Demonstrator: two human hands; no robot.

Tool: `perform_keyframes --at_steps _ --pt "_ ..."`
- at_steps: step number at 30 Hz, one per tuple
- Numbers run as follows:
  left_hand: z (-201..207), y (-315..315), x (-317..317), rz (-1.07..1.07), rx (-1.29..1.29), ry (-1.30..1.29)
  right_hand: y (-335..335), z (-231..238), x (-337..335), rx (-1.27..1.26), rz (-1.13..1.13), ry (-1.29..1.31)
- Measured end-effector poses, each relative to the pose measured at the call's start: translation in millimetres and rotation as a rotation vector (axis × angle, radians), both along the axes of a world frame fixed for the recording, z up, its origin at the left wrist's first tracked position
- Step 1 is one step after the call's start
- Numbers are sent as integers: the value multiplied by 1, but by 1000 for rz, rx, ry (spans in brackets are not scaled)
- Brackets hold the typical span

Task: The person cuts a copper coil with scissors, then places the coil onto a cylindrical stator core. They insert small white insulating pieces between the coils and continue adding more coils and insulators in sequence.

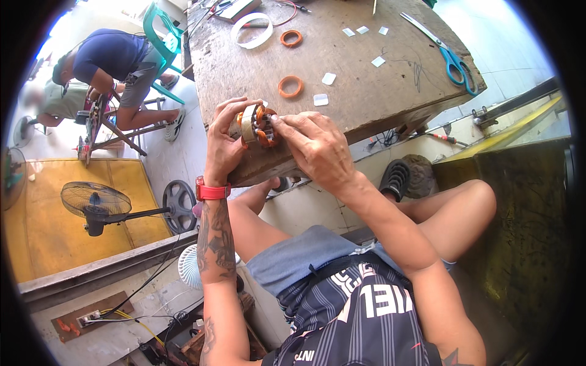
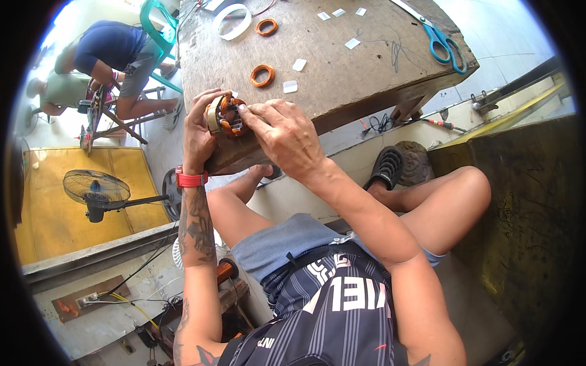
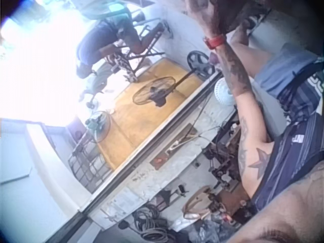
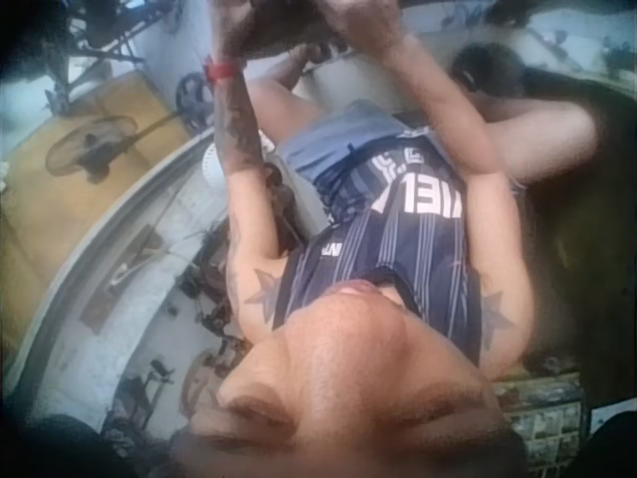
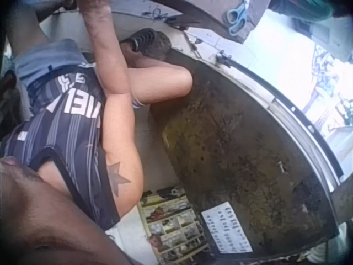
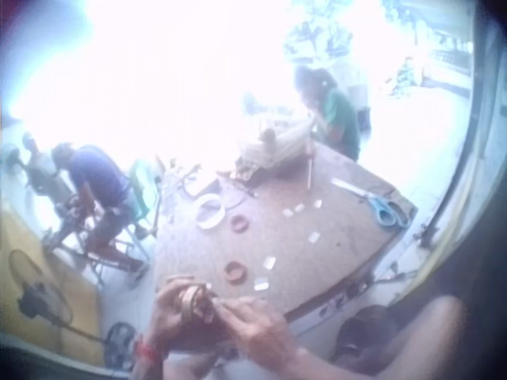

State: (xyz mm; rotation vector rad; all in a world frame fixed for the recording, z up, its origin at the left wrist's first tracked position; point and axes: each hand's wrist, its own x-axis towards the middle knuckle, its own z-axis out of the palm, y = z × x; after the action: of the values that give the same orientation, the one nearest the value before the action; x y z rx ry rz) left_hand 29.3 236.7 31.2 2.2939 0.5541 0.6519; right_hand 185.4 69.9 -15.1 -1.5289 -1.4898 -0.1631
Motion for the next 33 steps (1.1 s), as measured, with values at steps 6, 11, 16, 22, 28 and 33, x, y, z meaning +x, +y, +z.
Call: perform_keyframes --at_steps 6,11,16,22,28,33 --pt "-7 5 -2 -8 -33 0 -2 1 4 -116 -9 -162" --pt "8 -1 -7 22 -1 -14 -6 6 7 -68 -16 -62" --pt "28 -42 -33 46 613 -121 -24 4 26 -38 -131 -12" --pt "27 -31 -15 -164 749 92 -25 3 18 -35 -60 -47" --pt "55 -34 -4 22 335 -97 -30 1 18 -34 -9 -2" --pt "57 -42 5 106 -386 -73 -26 11 15 17 -3 122"
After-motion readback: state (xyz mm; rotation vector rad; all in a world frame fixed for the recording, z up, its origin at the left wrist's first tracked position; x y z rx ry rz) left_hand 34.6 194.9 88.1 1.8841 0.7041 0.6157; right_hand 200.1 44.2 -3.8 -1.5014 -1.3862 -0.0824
